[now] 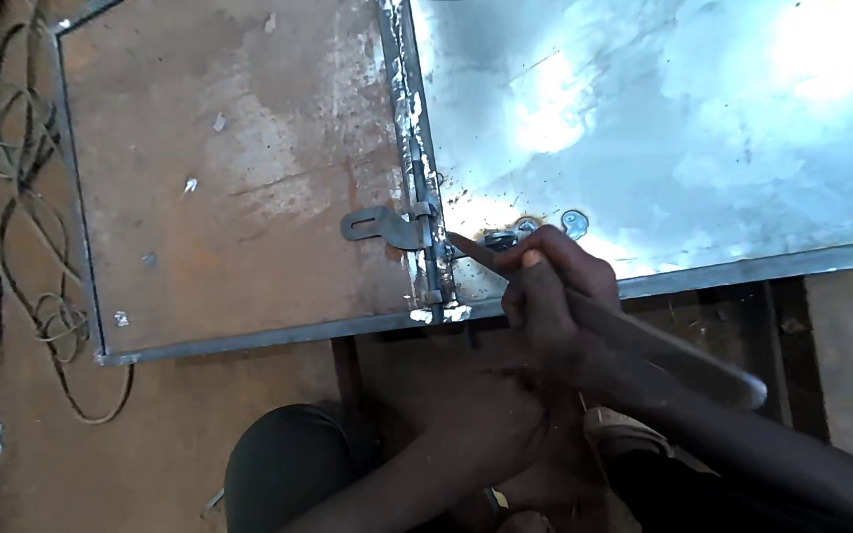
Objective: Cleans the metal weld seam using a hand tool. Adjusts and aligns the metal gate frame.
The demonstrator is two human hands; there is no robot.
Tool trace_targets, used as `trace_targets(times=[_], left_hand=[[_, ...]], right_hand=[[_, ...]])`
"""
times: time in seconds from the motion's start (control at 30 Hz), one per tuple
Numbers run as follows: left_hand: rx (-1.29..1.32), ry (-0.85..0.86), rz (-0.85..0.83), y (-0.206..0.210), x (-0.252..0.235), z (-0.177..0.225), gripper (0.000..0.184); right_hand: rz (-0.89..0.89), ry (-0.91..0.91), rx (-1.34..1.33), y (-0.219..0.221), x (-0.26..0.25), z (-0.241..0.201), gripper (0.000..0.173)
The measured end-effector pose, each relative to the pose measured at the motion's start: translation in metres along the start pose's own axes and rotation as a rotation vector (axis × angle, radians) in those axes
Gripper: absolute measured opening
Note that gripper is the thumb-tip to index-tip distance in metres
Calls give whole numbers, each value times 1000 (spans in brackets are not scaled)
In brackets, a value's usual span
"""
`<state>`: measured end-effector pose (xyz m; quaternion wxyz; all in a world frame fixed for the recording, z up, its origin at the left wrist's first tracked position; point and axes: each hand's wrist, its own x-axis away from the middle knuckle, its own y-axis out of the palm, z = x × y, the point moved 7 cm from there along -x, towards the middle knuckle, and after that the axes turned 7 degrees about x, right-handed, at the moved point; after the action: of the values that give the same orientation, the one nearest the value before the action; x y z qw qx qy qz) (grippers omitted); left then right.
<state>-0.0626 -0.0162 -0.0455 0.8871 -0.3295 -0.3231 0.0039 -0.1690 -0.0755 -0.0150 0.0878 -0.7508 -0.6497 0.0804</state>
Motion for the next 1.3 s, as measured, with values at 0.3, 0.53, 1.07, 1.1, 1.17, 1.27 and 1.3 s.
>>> trace_targets(times=[0.3,0.53,1.07,1.1,1.17,1.27,1.3], left_hand=[[30,-9,-40,4,0,0,32],[50,1,-3,1,-1,-1,25],[35,-16,-56,2,-1,-4,29],[38,-23,-68,2,-1,-4,30],[37,-30,-69,4,0,-5,34],[20,-12,-40,1,-2,-5,33],[15,-1,-22,1,-3,-4,31]], right_hand=[[32,-23,30,6,0,15,28],[93,-43,-104,-3,-4,18,31],[104,-1,-94,-3,-4,22,32],[125,-17,-88,-4,-3,22,32],[-45,52,-8,11,0,28,30],[-49,79,-33,8,-3,25,31],[24,46,-78,1,-3,22,32]])
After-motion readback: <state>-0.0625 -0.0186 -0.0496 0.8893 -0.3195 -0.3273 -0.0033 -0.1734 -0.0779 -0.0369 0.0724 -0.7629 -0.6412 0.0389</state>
